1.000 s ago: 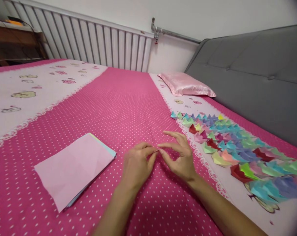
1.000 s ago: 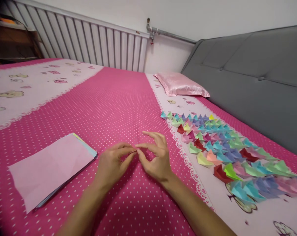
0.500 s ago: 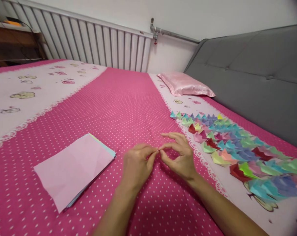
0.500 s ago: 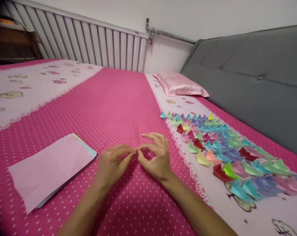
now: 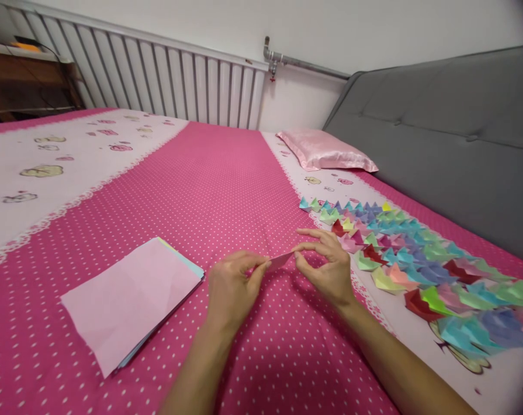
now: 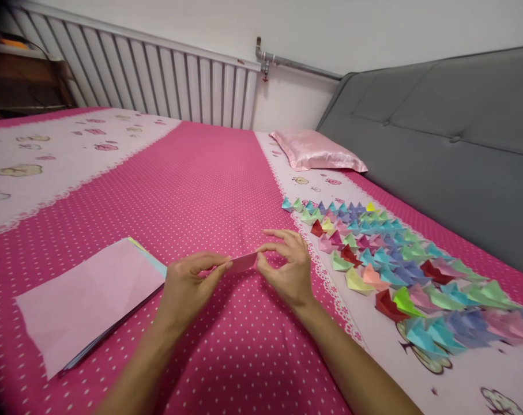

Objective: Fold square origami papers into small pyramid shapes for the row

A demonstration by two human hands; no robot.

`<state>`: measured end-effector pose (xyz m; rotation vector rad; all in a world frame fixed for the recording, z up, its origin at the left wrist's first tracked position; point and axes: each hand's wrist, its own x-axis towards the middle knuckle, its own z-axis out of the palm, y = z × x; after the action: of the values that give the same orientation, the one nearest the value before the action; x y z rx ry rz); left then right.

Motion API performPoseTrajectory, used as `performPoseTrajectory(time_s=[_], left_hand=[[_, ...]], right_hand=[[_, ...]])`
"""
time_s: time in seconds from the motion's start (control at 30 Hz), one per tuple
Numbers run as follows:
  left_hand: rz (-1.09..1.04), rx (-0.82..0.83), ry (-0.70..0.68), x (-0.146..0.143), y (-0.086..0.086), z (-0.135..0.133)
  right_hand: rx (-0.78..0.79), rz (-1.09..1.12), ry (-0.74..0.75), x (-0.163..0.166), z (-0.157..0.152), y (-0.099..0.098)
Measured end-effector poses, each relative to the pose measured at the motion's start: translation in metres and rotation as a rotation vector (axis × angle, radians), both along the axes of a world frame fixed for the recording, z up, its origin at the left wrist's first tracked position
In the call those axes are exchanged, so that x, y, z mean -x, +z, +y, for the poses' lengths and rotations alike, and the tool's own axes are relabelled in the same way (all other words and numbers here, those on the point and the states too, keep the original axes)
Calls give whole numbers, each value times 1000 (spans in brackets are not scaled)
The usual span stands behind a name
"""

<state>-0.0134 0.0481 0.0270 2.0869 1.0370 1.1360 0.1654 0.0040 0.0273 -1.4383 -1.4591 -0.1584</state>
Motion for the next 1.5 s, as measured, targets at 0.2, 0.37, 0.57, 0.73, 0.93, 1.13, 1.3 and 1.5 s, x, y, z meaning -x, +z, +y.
performPoseTrajectory(time_s=[0.2, 0.37, 0.57, 0.73, 0.93, 1.13, 1.3, 1.5], left_hand=[[-67, 168, 9, 0, 5, 0], [-116, 337, -85, -4, 8, -3], [-180, 404, -133, -9, 5, -6], [-95, 333, -70, -9, 4, -6], [11, 298, 53, -6, 8, -6], [3, 294, 126, -1, 11, -1], [-84, 301, 133, -1, 10, -1], [-172, 236, -142, -11, 11, -10]], right_hand=[[128, 383, 228, -3, 1, -2], [375, 576, 430, 9, -1, -3], [405, 556, 447, 13, -2, 1], [428, 524, 450, 15, -5, 3], [404, 480, 416, 16, -5, 2], [335, 620, 353, 12, -3, 1], [326, 548, 305, 8, -3, 2], [351, 188, 308, 20, -9, 6]])
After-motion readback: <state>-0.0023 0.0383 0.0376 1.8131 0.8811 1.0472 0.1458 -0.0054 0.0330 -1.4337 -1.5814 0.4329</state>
